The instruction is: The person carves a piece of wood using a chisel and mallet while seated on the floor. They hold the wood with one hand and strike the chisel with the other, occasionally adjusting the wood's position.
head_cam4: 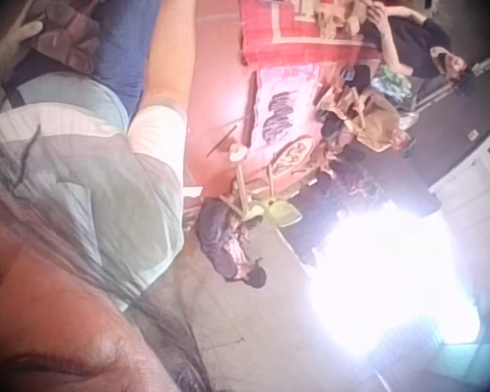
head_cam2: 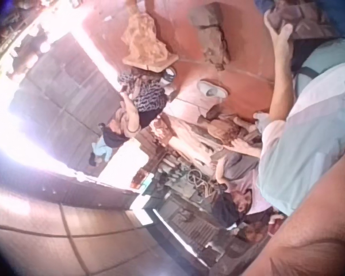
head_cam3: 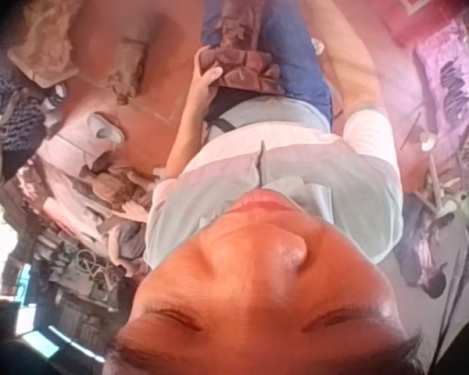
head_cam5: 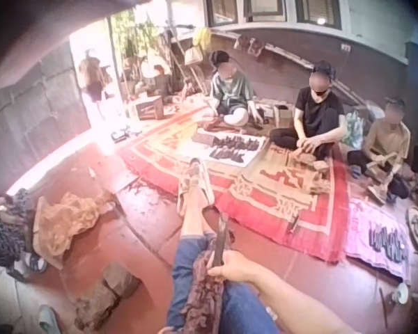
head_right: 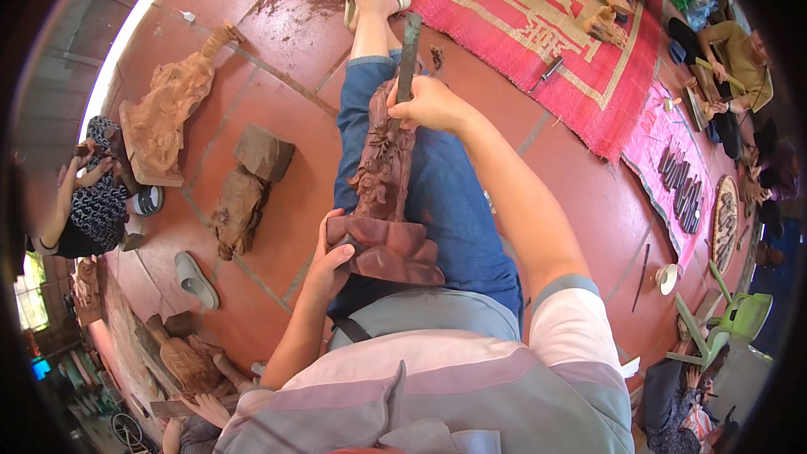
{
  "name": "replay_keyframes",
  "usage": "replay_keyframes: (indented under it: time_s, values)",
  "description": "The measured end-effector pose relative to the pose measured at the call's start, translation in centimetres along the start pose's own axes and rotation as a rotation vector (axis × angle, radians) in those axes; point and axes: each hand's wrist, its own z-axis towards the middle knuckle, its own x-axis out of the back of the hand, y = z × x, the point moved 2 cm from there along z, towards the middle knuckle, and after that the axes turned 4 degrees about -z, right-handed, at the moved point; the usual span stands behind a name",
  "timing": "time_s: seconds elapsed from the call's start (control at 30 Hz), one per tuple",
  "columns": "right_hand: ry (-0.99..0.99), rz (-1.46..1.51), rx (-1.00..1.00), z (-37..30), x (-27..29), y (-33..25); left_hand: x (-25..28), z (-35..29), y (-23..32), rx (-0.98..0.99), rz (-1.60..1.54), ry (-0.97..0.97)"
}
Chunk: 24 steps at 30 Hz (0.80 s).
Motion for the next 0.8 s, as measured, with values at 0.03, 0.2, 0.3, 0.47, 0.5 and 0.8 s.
replay_keyframes:
  time_s: [0.03,0.2,0.3,0.47,0.5,0.8]
  values:
    - [-0.022,-0.009,-0.031,0.0,0.1,-0.1,-0.2,0.0,0.0,0.004,-0.004,0.004]
    - [-0.029,-0.109,0.006,-0.5,0.0,-1.5,0.4,0.2,-0.2,-0.002,0.001,0.002]
    - [-0.027,-0.07,0.023,-0.4,-0.1,-1.2,0.0,0.1,0.0,0.007,-0.005,0.002]
    - [-0.013,-0.141,0.019,0.2,0.0,-1.4,0.1,0.3,0.0,0.013,0.013,0.02]
    - [-0.01,-0.172,0.044,0.1,0.0,-1.6,0.2,0.3,-0.1,0.005,0.014,0.012]
    - [-0.098,0.03,-0.027,0.6,0.6,0.0,0.0,0.2,0.0,0.01,0.024,0.004]
